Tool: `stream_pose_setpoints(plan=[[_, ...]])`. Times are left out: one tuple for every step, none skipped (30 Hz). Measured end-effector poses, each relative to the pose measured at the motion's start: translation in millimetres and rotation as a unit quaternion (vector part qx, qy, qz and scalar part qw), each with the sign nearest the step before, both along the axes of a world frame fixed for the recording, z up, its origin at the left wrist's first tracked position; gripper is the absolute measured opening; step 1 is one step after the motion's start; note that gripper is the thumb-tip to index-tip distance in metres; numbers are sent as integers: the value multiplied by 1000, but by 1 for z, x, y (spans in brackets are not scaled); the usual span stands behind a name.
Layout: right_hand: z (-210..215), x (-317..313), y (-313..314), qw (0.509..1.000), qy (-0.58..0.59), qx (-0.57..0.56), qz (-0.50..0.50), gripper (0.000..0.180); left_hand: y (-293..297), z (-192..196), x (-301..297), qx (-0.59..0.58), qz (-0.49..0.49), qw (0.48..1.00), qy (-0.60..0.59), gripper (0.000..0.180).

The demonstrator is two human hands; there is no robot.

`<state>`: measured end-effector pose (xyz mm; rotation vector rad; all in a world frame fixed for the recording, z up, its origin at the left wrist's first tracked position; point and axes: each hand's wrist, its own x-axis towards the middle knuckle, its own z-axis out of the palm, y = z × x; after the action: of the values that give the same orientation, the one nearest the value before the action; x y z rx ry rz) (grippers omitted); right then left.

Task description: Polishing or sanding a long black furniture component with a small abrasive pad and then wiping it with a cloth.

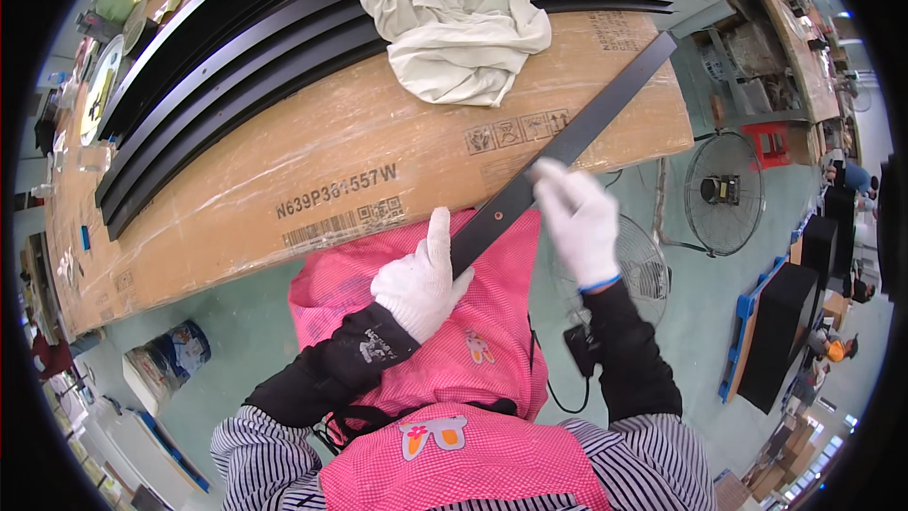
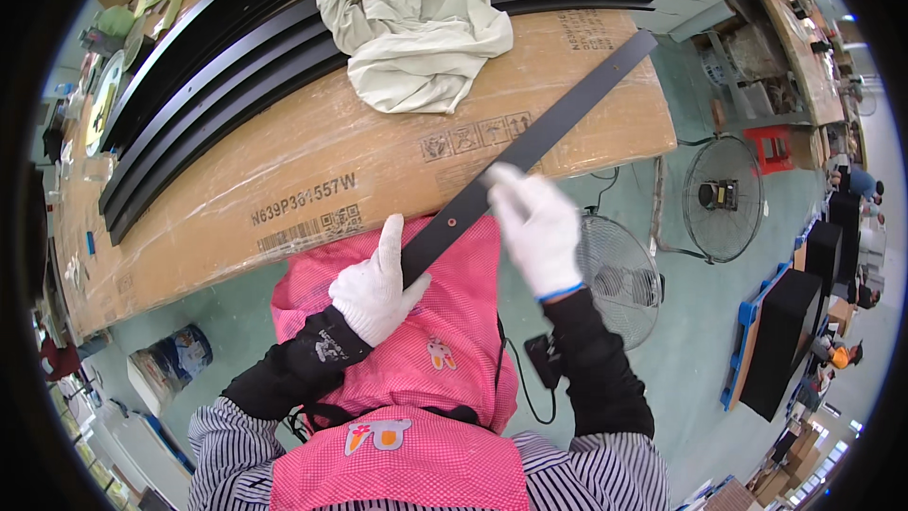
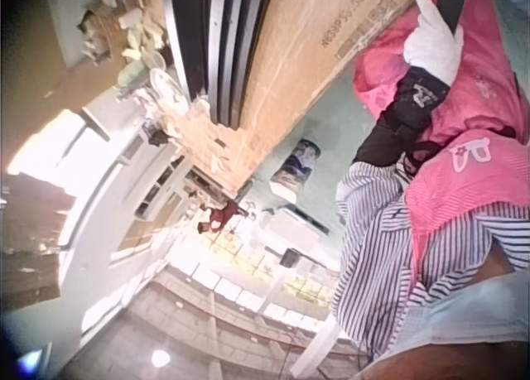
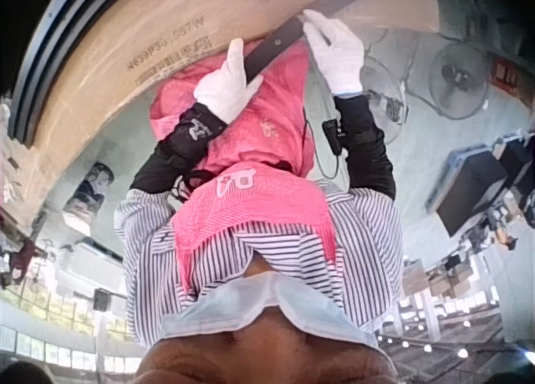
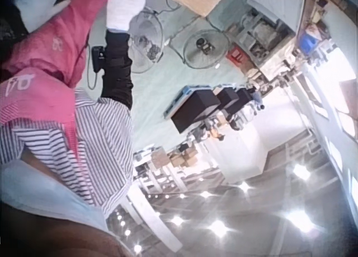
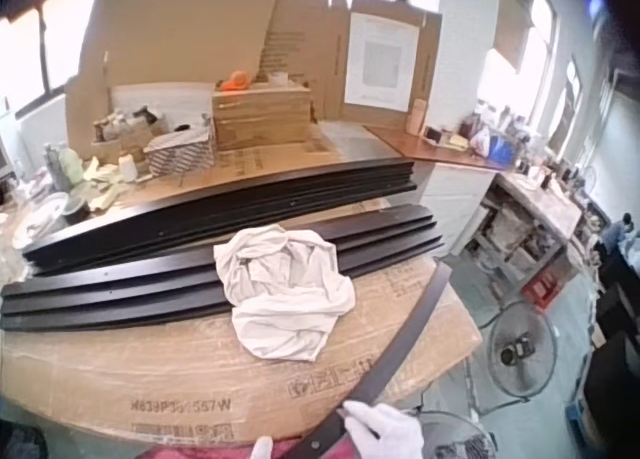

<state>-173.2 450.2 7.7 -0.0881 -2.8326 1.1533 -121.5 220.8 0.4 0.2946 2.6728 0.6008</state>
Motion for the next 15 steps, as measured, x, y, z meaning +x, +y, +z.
stream_pose_setpoints(plan=[[4, 13, -13, 997, 41, 11, 71, 24, 3, -1, -1, 4, 9, 1000, 5, 92], [8, 23, -24, 991, 1, 41, 125, 25, 5, -1, -2, 7, 13, 1000, 19, 92], [10, 27, -29, 989, 17, 17, 149, 24, 6, -1, -4, 15, 18, 1000, 13, 90], [9, 28, -32, 983, -41, 9, 181, 24, 7, -2, -4, 3, 22, 1000, -22, 88], [8, 23, -28, 984, 71, 20, 164, 22, 7, -2, -5, 19, 21, 1000, 3, 88], [4, 14, -22, 997, 37, 5, 69, 23, 7, -2, -5, 4, 35, 999, -15, 86], [-1, 1, -7, 999, 47, -20, -12, 24, 6, -2, -3, -20, 47, 998, -44, 84], [-10, -18, 11, 994, 101, 2, -40, 24, 2, -2, -1, -10, 48, 998, -33, 84], [-15, -29, 25, 993, 102, 30, -55, 24, -5, -2, 3, 17, 66, 995, -68, 84], [-21, -37, 34, 990, 113, 55, -59, 24, -16, -2, 8, 45, 82, 990, -102, 84], [-26, -42, 42, 993, 72, 59, -66, 25, -38, 1, 16, 80, 82, 985, -128, 84], [-29, -48, 49, 995, 48, 54, -70, 25, -63, 5, 29, 97, 83, 982, -141, 81], [-31, -50, 52, 993, 67, 58, -80, 25, -93, 8, 42, 119, 51, 987, -96, 76], [-31, -49, 52, 993, 78, 54, -75, 25, -128, 14, 62, 106, 68, 981, -147, 67], [-30, -49, 52, 993, 89, 46, -66, 25, -162, 17, 81, 100, 107, 969, -198, 55]])
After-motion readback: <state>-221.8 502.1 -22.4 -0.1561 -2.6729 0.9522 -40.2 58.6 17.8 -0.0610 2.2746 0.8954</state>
